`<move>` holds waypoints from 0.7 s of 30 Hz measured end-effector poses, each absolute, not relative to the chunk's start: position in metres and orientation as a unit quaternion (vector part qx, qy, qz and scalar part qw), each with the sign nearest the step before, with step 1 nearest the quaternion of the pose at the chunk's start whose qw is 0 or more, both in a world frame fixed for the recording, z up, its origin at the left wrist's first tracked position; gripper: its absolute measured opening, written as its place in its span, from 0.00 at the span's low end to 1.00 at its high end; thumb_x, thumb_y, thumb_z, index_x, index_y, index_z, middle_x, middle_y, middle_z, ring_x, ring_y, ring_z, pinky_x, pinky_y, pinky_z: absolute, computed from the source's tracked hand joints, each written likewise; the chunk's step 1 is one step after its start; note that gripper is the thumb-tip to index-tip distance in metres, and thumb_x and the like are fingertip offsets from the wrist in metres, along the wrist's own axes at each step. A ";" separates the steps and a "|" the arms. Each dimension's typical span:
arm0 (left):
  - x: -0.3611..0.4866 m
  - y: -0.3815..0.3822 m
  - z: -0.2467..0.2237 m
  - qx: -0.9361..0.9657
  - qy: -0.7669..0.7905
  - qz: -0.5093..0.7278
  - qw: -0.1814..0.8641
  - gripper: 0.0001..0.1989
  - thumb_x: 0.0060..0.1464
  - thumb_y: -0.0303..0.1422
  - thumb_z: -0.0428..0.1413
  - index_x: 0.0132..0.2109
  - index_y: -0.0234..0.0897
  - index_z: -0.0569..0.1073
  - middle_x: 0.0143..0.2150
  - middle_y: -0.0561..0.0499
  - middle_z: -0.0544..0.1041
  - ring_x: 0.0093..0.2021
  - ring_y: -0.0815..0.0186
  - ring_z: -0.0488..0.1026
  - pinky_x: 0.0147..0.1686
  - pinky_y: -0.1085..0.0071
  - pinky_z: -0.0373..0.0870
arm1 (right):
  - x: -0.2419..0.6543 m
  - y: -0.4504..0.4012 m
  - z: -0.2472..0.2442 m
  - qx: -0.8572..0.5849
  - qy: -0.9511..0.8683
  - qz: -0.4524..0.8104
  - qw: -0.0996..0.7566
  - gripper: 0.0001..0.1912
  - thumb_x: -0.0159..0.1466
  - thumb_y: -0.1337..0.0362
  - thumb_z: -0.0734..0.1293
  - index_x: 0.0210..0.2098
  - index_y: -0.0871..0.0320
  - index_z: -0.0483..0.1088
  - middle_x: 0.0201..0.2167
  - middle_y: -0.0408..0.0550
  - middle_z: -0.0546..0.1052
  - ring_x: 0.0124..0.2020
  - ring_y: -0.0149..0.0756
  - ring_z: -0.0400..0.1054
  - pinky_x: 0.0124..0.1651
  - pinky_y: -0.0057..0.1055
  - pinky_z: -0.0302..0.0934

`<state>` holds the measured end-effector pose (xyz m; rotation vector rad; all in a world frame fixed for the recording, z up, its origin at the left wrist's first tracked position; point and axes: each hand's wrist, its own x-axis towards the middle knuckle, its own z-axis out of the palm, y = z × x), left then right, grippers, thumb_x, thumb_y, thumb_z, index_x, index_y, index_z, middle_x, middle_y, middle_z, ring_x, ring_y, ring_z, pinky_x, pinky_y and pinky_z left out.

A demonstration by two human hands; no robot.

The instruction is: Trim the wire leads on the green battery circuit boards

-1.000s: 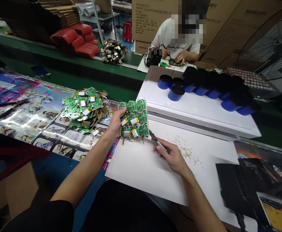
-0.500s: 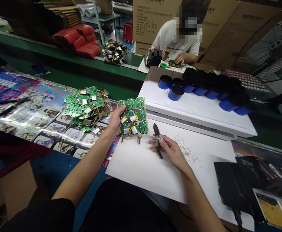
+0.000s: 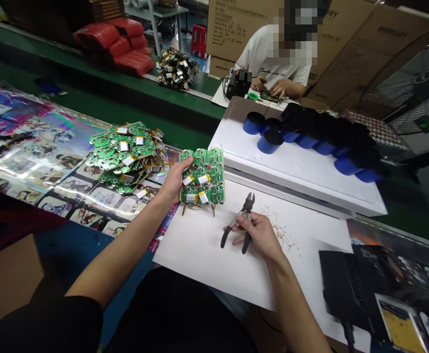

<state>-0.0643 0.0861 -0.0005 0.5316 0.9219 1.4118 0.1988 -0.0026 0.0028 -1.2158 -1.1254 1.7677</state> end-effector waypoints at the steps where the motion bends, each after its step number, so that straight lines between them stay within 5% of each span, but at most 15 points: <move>1: -0.064 0.086 0.000 0.230 0.403 0.614 0.639 0.21 0.50 0.46 0.71 0.44 0.34 0.83 0.40 0.46 0.86 0.43 0.54 0.85 0.48 0.60 0.83 | 0.199 -0.003 0.002 -0.459 -0.432 0.690 0.356 0.25 0.60 0.43 0.78 0.29 0.58 0.73 0.28 0.47 0.77 0.30 0.42 0.80 0.25 0.33 0.76; 7: -0.061 0.083 0.005 0.207 0.409 0.604 0.652 0.21 0.49 0.45 0.71 0.44 0.33 0.82 0.39 0.45 0.86 0.44 0.54 0.85 0.48 0.60 0.83 | 0.201 -0.004 0.008 -0.378 -0.450 0.724 0.361 0.24 0.68 0.42 0.71 0.37 0.58 0.77 0.39 0.53 0.81 0.41 0.43 0.80 0.50 0.42 0.76; 14: -0.060 0.080 0.009 0.251 0.423 0.610 0.622 0.22 0.48 0.48 0.72 0.40 0.34 0.82 0.37 0.46 0.86 0.44 0.50 0.85 0.48 0.57 0.83 | 0.202 -0.009 0.011 -0.379 -0.581 0.659 0.291 0.19 0.74 0.46 0.65 0.43 0.56 0.74 0.49 0.55 0.80 0.44 0.42 0.74 0.50 0.41 0.69; 21: -0.061 0.079 0.012 0.266 0.418 0.614 0.614 0.21 0.48 0.48 0.72 0.38 0.33 0.83 0.37 0.45 0.86 0.47 0.47 0.85 0.48 0.57 0.82 | 0.199 -0.011 0.008 -0.474 -0.671 0.502 0.270 0.19 0.74 0.46 0.64 0.40 0.54 0.77 0.38 0.49 0.80 0.41 0.42 0.73 0.46 0.37 0.65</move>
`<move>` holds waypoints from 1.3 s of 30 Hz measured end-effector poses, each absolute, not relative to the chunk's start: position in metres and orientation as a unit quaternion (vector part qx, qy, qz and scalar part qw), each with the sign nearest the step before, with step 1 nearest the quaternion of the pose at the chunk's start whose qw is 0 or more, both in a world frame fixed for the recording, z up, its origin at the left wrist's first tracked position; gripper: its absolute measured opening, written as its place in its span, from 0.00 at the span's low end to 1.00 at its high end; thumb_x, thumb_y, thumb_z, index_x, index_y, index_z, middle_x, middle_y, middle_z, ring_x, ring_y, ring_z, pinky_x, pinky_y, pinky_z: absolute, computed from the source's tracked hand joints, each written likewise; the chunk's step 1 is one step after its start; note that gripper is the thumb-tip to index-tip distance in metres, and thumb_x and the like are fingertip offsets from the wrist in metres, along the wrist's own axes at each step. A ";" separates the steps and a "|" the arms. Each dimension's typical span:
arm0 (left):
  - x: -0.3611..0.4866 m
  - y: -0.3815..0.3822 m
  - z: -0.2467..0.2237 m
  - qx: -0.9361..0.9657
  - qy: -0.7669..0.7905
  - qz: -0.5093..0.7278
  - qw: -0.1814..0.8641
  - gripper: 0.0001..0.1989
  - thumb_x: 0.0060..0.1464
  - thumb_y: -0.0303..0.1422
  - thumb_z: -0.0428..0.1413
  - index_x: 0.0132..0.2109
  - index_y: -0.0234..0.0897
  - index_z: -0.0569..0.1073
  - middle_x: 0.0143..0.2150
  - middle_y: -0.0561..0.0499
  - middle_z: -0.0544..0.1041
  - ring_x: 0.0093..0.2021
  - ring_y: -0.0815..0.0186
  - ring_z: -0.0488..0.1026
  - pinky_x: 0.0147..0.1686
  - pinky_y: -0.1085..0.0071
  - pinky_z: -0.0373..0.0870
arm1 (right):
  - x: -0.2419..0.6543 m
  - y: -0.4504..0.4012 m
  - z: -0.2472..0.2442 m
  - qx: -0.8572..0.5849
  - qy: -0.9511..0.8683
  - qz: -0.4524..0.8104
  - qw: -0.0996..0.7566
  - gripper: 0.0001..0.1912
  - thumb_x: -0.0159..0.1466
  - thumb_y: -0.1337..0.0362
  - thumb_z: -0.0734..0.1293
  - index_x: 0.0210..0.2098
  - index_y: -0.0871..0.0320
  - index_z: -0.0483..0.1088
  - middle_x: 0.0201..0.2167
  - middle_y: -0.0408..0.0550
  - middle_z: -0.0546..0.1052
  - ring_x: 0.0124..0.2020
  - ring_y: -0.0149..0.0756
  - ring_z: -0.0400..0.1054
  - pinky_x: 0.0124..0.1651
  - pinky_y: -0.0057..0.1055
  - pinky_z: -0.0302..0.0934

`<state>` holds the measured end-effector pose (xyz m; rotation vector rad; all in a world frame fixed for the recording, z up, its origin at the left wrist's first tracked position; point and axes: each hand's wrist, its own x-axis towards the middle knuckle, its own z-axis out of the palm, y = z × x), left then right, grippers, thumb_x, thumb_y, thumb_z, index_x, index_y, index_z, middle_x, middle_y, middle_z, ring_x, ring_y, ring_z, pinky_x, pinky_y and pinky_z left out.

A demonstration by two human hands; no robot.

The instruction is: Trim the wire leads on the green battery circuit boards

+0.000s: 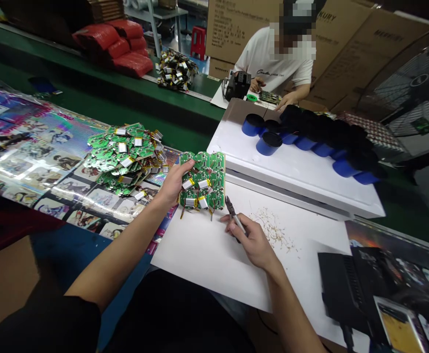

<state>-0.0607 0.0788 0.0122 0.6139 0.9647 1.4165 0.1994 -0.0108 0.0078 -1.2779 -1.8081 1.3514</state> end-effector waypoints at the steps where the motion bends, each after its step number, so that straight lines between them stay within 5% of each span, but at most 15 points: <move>1: -0.061 0.079 0.012 0.266 0.420 0.613 0.614 0.22 0.48 0.49 0.72 0.38 0.34 0.83 0.38 0.45 0.86 0.47 0.47 0.85 0.49 0.57 0.82 | 0.199 -0.011 0.009 -0.478 -0.678 0.491 0.267 0.19 0.74 0.47 0.64 0.41 0.54 0.77 0.38 0.48 0.80 0.41 0.42 0.73 0.45 0.37 0.65; 5: -0.062 0.078 0.010 0.255 0.427 0.618 0.609 0.23 0.47 0.49 0.72 0.40 0.33 0.83 0.40 0.45 0.87 0.47 0.48 0.85 0.51 0.57 0.82 | 0.197 -0.012 0.013 -0.487 -0.707 0.434 0.271 0.16 0.74 0.50 0.64 0.43 0.54 0.79 0.33 0.46 0.79 0.34 0.40 0.71 0.40 0.35 0.63; 10: -0.062 0.077 0.012 0.250 0.429 0.613 0.615 0.22 0.47 0.47 0.72 0.41 0.33 0.83 0.40 0.44 0.87 0.47 0.49 0.85 0.50 0.57 0.82 | 0.198 -0.011 0.010 -0.504 -0.711 0.406 0.276 0.19 0.73 0.49 0.66 0.33 0.55 0.78 0.26 0.45 0.75 0.28 0.37 0.68 0.34 0.33 0.60; 18: -0.053 0.076 0.020 0.142 0.394 0.545 0.726 0.19 0.55 0.44 0.66 0.49 0.37 0.83 0.39 0.45 0.86 0.45 0.46 0.85 0.45 0.53 0.85 | 0.195 -0.015 0.014 -0.320 -0.506 0.744 0.295 0.26 0.72 0.44 0.65 0.36 0.60 0.80 0.25 0.48 0.76 0.24 0.36 0.69 0.28 0.34 0.62; 25: -0.070 0.079 0.035 0.181 0.372 0.616 0.670 0.23 0.55 0.46 0.63 0.53 0.36 0.81 0.42 0.45 0.86 0.47 0.46 0.85 0.47 0.54 0.84 | 0.213 -0.004 0.020 -0.405 -0.494 0.746 0.188 0.26 0.69 0.43 0.71 0.43 0.63 0.82 0.41 0.58 0.84 0.43 0.43 0.81 0.49 0.40 0.76; 28: -0.083 0.077 0.047 0.186 0.369 0.659 0.628 0.19 0.54 0.46 0.63 0.46 0.37 0.81 0.42 0.46 0.86 0.49 0.48 0.84 0.48 0.57 0.83 | 0.223 -0.001 0.029 -0.449 -0.477 0.740 0.153 0.27 0.66 0.41 0.73 0.43 0.62 0.82 0.51 0.62 0.84 0.52 0.49 0.81 0.53 0.42 0.77; 31: -0.090 0.067 0.057 0.170 0.365 0.698 0.592 0.15 0.54 0.44 0.61 0.38 0.36 0.78 0.40 0.45 0.85 0.48 0.52 0.84 0.48 0.60 0.83 | 0.236 -0.006 0.044 -0.463 -0.491 0.724 0.143 0.27 0.66 0.41 0.73 0.41 0.62 0.82 0.50 0.62 0.84 0.50 0.49 0.81 0.51 0.40 0.77; 36: -0.062 0.029 0.058 0.117 0.393 0.723 0.555 0.09 0.59 0.39 0.57 0.37 0.38 0.77 0.39 0.49 0.85 0.49 0.55 0.83 0.48 0.62 0.82 | 0.233 -0.023 0.047 -0.443 -0.561 0.632 0.300 0.25 0.67 0.43 0.72 0.47 0.58 0.81 0.35 0.51 0.82 0.35 0.40 0.76 0.41 0.37 0.71; 39: -0.025 -0.001 0.050 0.120 0.378 0.703 0.590 0.10 0.62 0.40 0.59 0.41 0.38 0.79 0.43 0.47 0.86 0.52 0.56 0.82 0.51 0.62 0.81 | 0.210 -0.026 0.032 -0.443 -0.579 0.531 0.431 0.20 0.66 0.44 0.74 0.35 0.55 0.75 0.32 0.45 0.76 0.34 0.38 0.70 0.39 0.35 0.66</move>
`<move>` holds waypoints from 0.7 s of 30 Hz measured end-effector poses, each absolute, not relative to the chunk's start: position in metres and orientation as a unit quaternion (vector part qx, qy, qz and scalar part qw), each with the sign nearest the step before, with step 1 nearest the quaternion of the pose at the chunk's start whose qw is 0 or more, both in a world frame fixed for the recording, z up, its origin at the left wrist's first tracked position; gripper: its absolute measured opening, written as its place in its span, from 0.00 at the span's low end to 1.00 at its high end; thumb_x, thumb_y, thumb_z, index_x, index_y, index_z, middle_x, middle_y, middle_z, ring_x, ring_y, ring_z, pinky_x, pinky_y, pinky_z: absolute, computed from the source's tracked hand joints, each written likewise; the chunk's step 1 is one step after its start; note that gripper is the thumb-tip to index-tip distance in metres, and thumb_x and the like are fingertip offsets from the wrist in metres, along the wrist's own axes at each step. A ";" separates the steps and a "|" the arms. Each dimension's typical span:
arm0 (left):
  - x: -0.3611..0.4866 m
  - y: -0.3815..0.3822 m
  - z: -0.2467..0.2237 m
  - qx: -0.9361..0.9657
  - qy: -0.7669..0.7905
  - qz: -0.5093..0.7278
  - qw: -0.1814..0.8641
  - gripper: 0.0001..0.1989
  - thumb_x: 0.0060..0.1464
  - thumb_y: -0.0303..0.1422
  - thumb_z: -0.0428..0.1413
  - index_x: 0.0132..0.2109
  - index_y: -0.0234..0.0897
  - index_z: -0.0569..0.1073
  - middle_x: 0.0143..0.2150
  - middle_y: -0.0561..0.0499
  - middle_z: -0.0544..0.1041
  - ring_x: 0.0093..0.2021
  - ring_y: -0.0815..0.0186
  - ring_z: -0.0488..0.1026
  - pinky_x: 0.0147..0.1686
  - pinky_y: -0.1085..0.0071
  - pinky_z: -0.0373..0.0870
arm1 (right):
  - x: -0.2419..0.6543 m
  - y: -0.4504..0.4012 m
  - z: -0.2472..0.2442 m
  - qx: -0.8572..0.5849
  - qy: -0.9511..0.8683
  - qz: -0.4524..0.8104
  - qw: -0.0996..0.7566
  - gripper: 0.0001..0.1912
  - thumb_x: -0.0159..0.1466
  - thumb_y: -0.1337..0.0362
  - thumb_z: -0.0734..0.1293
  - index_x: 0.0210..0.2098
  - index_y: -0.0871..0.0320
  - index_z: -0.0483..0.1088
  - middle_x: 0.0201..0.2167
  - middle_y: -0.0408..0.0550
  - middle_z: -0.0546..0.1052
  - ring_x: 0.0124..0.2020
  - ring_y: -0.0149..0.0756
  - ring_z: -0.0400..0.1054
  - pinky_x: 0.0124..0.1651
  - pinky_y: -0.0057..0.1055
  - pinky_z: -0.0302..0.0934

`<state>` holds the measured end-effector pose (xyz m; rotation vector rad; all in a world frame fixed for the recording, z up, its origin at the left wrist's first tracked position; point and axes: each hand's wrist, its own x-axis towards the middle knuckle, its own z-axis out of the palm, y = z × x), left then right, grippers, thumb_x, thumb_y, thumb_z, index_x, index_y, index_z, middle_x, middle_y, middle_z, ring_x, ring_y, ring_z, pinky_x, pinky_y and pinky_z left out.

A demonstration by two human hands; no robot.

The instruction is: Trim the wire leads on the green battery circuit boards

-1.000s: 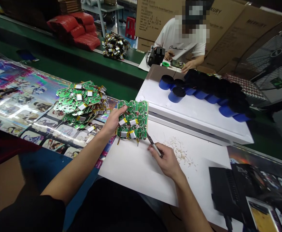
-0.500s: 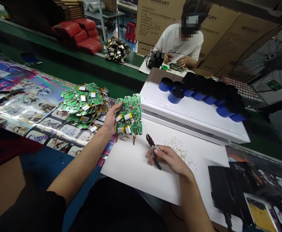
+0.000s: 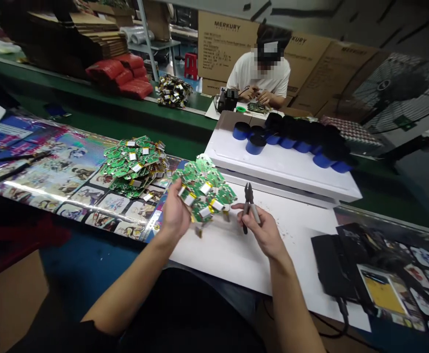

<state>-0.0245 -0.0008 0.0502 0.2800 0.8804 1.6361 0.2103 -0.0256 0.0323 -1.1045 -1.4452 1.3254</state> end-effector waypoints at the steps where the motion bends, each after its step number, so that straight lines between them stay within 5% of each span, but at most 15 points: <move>1: -0.014 -0.011 0.047 0.135 0.363 0.696 0.604 0.11 0.62 0.41 0.60 0.42 0.38 0.79 0.45 0.47 0.85 0.54 0.56 0.82 0.53 0.62 0.80 | 0.204 -0.025 0.027 -0.451 -0.573 0.506 0.460 0.21 0.65 0.45 0.75 0.29 0.54 0.70 0.28 0.43 0.74 0.32 0.36 0.67 0.37 0.34 0.63; 6: -0.019 -0.045 0.033 0.294 0.328 0.592 0.674 0.14 0.55 0.39 0.70 0.45 0.38 0.81 0.51 0.46 0.84 0.55 0.55 0.80 0.56 0.62 0.76 | 0.208 -0.019 0.025 -0.486 -0.536 0.435 0.536 0.31 0.59 0.50 0.80 0.23 0.52 0.54 0.21 0.34 0.59 0.25 0.30 0.55 0.30 0.30 0.54; 11: -0.080 -0.022 0.057 0.611 0.284 0.302 0.674 0.27 0.54 0.46 0.70 0.57 0.37 0.81 0.54 0.41 0.83 0.53 0.50 0.80 0.48 0.66 0.75 | 0.223 -0.029 0.061 -0.466 -0.639 0.410 0.455 0.28 0.63 0.57 0.76 0.22 0.52 0.53 0.21 0.35 0.59 0.24 0.30 0.54 0.30 0.30 0.52; 15: -0.079 0.005 0.095 0.766 0.311 0.128 0.548 0.24 0.62 0.49 0.63 0.58 0.39 0.80 0.50 0.46 0.84 0.47 0.56 0.81 0.41 0.71 0.72 | 0.207 -0.033 0.087 -0.434 -0.737 0.362 0.371 0.21 0.66 0.64 0.71 0.24 0.53 0.55 0.24 0.37 0.63 0.27 0.31 0.58 0.34 0.31 0.53; 19: -0.051 0.007 0.105 0.857 0.354 0.090 0.363 0.19 0.71 0.45 0.54 0.47 0.36 0.83 0.36 0.48 0.84 0.33 0.62 0.78 0.33 0.72 0.65 | 0.197 -0.030 0.102 -0.423 -0.801 0.278 0.319 0.18 0.66 0.71 0.67 0.25 0.53 0.55 0.28 0.40 0.67 0.32 0.34 0.63 0.38 0.32 0.54; 21: -0.046 0.002 0.101 0.878 0.361 0.095 0.299 0.17 0.73 0.41 0.51 0.51 0.39 0.83 0.41 0.47 0.86 0.37 0.60 0.81 0.35 0.72 0.66 | 0.202 -0.029 0.105 -0.432 -0.810 0.270 0.289 0.19 0.65 0.72 0.67 0.26 0.53 0.54 0.28 0.40 0.68 0.33 0.35 0.63 0.38 0.32 0.53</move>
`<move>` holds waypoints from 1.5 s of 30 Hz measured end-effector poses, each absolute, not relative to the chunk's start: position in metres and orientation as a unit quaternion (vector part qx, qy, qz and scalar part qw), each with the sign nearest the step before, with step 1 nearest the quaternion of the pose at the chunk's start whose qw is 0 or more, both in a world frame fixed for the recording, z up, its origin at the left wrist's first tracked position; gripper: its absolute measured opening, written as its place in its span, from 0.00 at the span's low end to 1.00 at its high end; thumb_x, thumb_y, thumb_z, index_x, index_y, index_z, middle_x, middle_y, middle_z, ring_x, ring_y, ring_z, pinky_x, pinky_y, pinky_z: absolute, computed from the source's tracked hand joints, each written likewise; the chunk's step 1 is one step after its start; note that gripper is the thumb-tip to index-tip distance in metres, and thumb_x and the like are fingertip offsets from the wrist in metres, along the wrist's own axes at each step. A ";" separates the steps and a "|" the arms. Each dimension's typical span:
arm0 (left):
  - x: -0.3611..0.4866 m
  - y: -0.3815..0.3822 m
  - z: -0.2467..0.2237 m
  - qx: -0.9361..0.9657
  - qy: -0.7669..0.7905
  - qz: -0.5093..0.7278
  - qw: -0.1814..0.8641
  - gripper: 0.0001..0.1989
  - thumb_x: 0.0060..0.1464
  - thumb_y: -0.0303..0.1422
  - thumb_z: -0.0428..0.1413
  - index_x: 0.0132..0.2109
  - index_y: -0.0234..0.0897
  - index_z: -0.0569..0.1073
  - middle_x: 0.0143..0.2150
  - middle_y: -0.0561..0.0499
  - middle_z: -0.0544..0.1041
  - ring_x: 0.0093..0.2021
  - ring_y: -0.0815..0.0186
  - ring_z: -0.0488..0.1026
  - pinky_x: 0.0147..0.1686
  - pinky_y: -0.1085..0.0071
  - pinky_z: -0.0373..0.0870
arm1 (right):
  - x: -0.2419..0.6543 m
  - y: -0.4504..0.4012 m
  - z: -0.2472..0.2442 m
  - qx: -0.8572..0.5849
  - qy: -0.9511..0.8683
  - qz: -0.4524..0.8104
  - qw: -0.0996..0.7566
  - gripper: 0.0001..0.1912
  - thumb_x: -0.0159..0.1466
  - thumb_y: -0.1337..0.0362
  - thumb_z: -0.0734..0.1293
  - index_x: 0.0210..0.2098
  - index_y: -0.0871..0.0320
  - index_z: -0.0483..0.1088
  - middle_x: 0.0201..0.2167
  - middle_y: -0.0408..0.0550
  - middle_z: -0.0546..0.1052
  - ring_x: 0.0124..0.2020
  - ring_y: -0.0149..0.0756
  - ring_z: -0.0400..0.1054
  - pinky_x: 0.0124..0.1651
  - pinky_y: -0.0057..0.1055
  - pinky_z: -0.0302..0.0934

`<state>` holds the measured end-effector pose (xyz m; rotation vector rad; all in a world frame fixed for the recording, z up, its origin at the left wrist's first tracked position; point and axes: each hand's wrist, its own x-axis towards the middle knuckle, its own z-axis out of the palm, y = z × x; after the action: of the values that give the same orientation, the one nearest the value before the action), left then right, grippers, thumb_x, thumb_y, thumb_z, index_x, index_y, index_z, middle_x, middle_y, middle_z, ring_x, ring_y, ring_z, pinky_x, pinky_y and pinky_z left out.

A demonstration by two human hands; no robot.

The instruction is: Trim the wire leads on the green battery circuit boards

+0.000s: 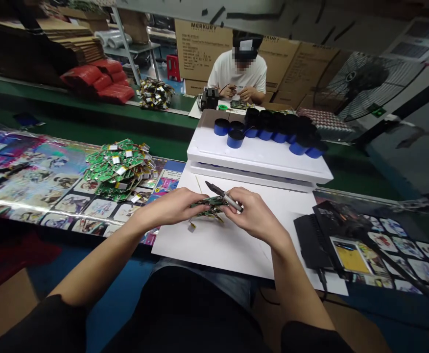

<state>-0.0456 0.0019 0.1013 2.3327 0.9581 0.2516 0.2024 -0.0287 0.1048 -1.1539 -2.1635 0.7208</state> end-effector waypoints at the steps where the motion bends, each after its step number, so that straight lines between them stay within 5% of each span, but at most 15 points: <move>1: -0.046 -0.001 0.099 0.887 0.359 0.099 0.273 0.16 0.73 0.38 0.50 0.55 0.41 0.82 0.46 0.47 0.86 0.41 0.59 0.82 0.37 0.71 0.68 | 0.207 -0.028 0.106 -0.438 -0.810 0.275 0.276 0.19 0.65 0.71 0.67 0.26 0.53 0.54 0.28 0.40 0.68 0.33 0.35 0.63 0.38 0.32 0.53; 9: -0.070 -0.003 0.077 0.903 0.315 0.234 0.177 0.19 0.71 0.29 0.49 0.62 0.40 0.79 0.57 0.44 0.83 0.55 0.55 0.81 0.54 0.62 0.75 | 0.233 -0.044 0.119 -0.423 -0.794 0.347 0.266 0.20 0.67 0.67 0.70 0.24 0.54 0.57 0.29 0.41 0.71 0.32 0.34 0.65 0.38 0.32 0.56; 13: -0.071 -0.001 0.055 0.755 0.408 0.430 0.279 0.15 0.69 0.41 0.57 0.52 0.37 0.83 0.48 0.45 0.86 0.47 0.57 0.83 0.49 0.65 0.79 | 0.244 -0.053 0.114 -0.401 -0.723 0.447 0.342 0.18 0.68 0.60 0.73 0.26 0.55 0.63 0.35 0.47 0.78 0.30 0.34 0.67 0.35 0.33 0.59; 17: -0.068 -0.011 0.035 0.573 0.412 0.548 0.450 0.25 0.59 0.57 0.63 0.42 0.37 0.85 0.38 0.44 0.86 0.39 0.56 0.83 0.44 0.61 0.80 | 0.247 -0.047 0.092 -0.412 -0.622 0.458 0.483 0.14 0.70 0.54 0.73 0.34 0.53 0.67 0.44 0.50 0.81 0.33 0.36 0.70 0.37 0.36 0.63; 20: -0.072 -0.020 0.038 0.567 0.337 0.499 0.562 0.22 0.54 0.54 0.68 0.36 0.37 0.85 0.34 0.43 0.84 0.35 0.56 0.81 0.40 0.62 0.80 | 0.236 -0.040 0.075 -0.388 -0.555 0.507 0.533 0.14 0.70 0.52 0.72 0.39 0.51 0.64 0.43 0.50 0.83 0.33 0.37 0.71 0.37 0.36 0.65; 23: -0.075 -0.021 0.057 0.640 0.243 0.353 0.638 0.19 0.58 0.50 0.66 0.40 0.37 0.86 0.37 0.38 0.85 0.39 0.51 0.83 0.41 0.59 0.80 | 0.217 -0.041 0.062 -0.322 -0.526 0.626 0.478 0.17 0.71 0.51 0.71 0.37 0.52 0.61 0.45 0.53 0.84 0.32 0.36 0.71 0.36 0.37 0.65; 28: -0.074 -0.015 0.081 0.707 0.283 0.287 0.581 0.18 0.61 0.47 0.64 0.42 0.34 0.86 0.40 0.39 0.86 0.39 0.54 0.83 0.41 0.66 0.80 | 0.199 -0.055 0.048 -0.250 -0.492 0.716 0.427 0.18 0.71 0.51 0.71 0.35 0.53 0.62 0.42 0.52 0.83 0.31 0.34 0.70 0.35 0.33 0.64; 34: -0.071 -0.020 0.062 0.734 0.382 0.328 0.457 0.16 0.64 0.44 0.62 0.41 0.35 0.85 0.38 0.45 0.86 0.39 0.58 0.82 0.41 0.70 0.77 | 0.213 -0.069 0.065 -0.332 -0.534 0.601 0.493 0.17 0.67 0.57 0.75 0.34 0.52 0.62 0.46 0.51 0.81 0.34 0.35 0.71 0.39 0.36 0.68; 45: -0.058 -0.027 0.063 0.764 0.368 0.342 0.405 0.12 0.68 0.37 0.60 0.52 0.40 0.84 0.47 0.46 0.86 0.46 0.58 0.82 0.48 0.70 0.75 | 0.210 -0.086 0.099 -0.466 -0.674 0.295 0.491 0.10 0.69 0.73 0.67 0.39 0.50 0.68 0.48 0.50 0.82 0.52 0.46 0.77 0.55 0.44 0.69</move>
<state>-0.0583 -0.0269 0.0628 1.9287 0.9283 0.8627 0.2097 -0.0860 0.0989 -1.1317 -1.6378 0.7172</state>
